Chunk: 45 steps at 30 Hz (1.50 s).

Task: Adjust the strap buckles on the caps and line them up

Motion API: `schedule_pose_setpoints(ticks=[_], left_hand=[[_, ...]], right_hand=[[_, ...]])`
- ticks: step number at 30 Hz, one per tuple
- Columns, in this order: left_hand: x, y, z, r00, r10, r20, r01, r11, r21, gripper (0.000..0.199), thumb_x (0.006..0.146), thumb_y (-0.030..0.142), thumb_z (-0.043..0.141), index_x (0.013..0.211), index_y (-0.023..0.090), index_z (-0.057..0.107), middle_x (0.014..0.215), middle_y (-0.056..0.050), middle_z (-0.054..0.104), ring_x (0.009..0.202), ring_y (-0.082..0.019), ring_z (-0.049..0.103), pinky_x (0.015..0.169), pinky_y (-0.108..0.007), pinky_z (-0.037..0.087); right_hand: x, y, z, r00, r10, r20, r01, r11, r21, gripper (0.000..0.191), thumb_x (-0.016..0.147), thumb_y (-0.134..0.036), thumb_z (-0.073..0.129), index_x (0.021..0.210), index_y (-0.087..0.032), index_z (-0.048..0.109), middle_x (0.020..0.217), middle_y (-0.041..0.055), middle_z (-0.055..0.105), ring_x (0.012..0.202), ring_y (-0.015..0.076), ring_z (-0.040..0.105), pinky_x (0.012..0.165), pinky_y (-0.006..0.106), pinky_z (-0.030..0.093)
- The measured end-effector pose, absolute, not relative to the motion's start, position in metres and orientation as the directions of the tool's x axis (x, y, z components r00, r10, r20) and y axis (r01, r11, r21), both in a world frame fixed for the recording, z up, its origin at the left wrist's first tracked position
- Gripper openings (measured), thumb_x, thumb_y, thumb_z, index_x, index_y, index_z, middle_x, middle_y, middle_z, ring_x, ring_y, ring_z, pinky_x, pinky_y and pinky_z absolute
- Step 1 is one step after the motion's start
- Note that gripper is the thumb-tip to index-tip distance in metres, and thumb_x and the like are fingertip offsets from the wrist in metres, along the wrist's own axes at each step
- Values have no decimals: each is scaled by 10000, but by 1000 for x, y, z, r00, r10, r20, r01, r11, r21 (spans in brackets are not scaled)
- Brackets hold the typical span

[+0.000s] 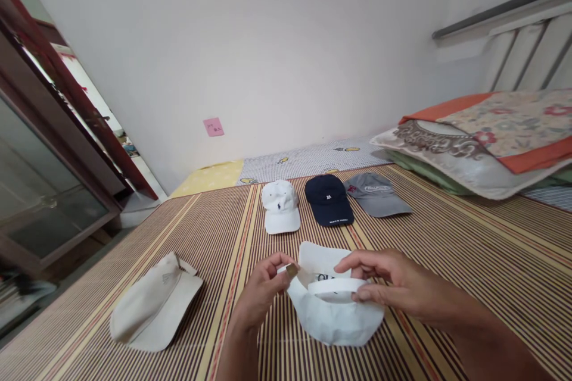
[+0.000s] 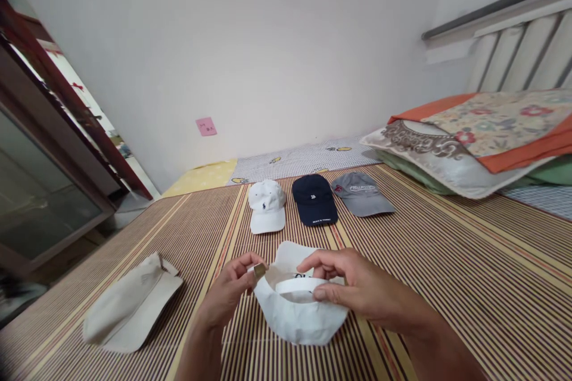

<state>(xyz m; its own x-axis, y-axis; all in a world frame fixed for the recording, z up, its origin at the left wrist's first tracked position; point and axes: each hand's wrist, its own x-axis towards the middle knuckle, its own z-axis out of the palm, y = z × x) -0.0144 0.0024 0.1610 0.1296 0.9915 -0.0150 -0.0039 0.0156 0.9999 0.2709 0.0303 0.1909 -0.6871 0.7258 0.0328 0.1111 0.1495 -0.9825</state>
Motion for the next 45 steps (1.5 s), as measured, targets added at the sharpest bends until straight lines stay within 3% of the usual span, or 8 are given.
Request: schedule_pose_setpoints(ticks=[10,15,19,24,30,35,39,45], left_hand=[[-15,8,149,175,985,4,-104,14,995,429,745,538,862,856,160,693,689,24,595,587,-81,424,557,-240,284],[-13,11,144,174,984,-31,-190,64,980,478,637,532,932,764,157,665,627,34,582,550,-73,432,541,-229,269],[-12,11,142,175,983,-44,-211,81,974,465,649,519,932,739,152,661,614,29,582,554,-76,443,553,-230,286],[-11,10,145,199,980,-27,-186,65,980,442,700,528,901,767,148,686,646,16,603,583,-87,462,588,-238,321],[-12,9,143,226,974,15,-196,31,980,364,757,482,878,810,154,729,698,6,635,623,-94,481,625,-248,333],[-12,10,139,229,973,34,-239,22,971,347,715,449,912,822,160,754,741,-15,682,667,-117,539,666,-259,369],[-9,11,141,224,974,13,-238,41,970,378,671,473,932,764,157,748,706,-15,676,647,-119,536,664,-261,370],[-7,9,143,237,971,15,-158,23,987,349,728,491,889,777,163,783,725,-26,680,672,-126,527,680,-269,369]], right_hand=[[276,31,191,-681,732,29,-64,-19,-998,428,779,-422,875,1154,-260,745,908,4,709,815,141,686,706,230,516],[276,31,192,-667,743,58,-71,15,-997,372,811,-402,856,1142,-266,754,940,3,702,843,133,685,728,218,533],[277,33,191,-669,739,83,-79,41,-996,388,821,-424,841,1146,-235,745,931,25,696,821,154,671,705,246,550],[279,34,188,-683,726,84,-57,61,-996,396,833,-451,828,1149,-233,734,925,3,646,640,85,606,602,214,500],[278,36,188,-646,760,72,-52,49,-997,409,766,-441,872,1098,-235,751,902,8,634,758,131,616,618,215,496],[278,35,189,-634,767,93,-2,119,-993,378,765,-424,849,1072,-225,756,933,32,674,825,170,626,690,263,509],[276,35,191,-623,775,108,70,192,-979,357,768,-416,821,1055,-214,758,853,17,655,765,166,573,644,259,453],[268,34,197,-643,758,107,98,220,-971,266,864,-455,736,855,-193,690,761,-7,602,664,130,509,582,243,374]])
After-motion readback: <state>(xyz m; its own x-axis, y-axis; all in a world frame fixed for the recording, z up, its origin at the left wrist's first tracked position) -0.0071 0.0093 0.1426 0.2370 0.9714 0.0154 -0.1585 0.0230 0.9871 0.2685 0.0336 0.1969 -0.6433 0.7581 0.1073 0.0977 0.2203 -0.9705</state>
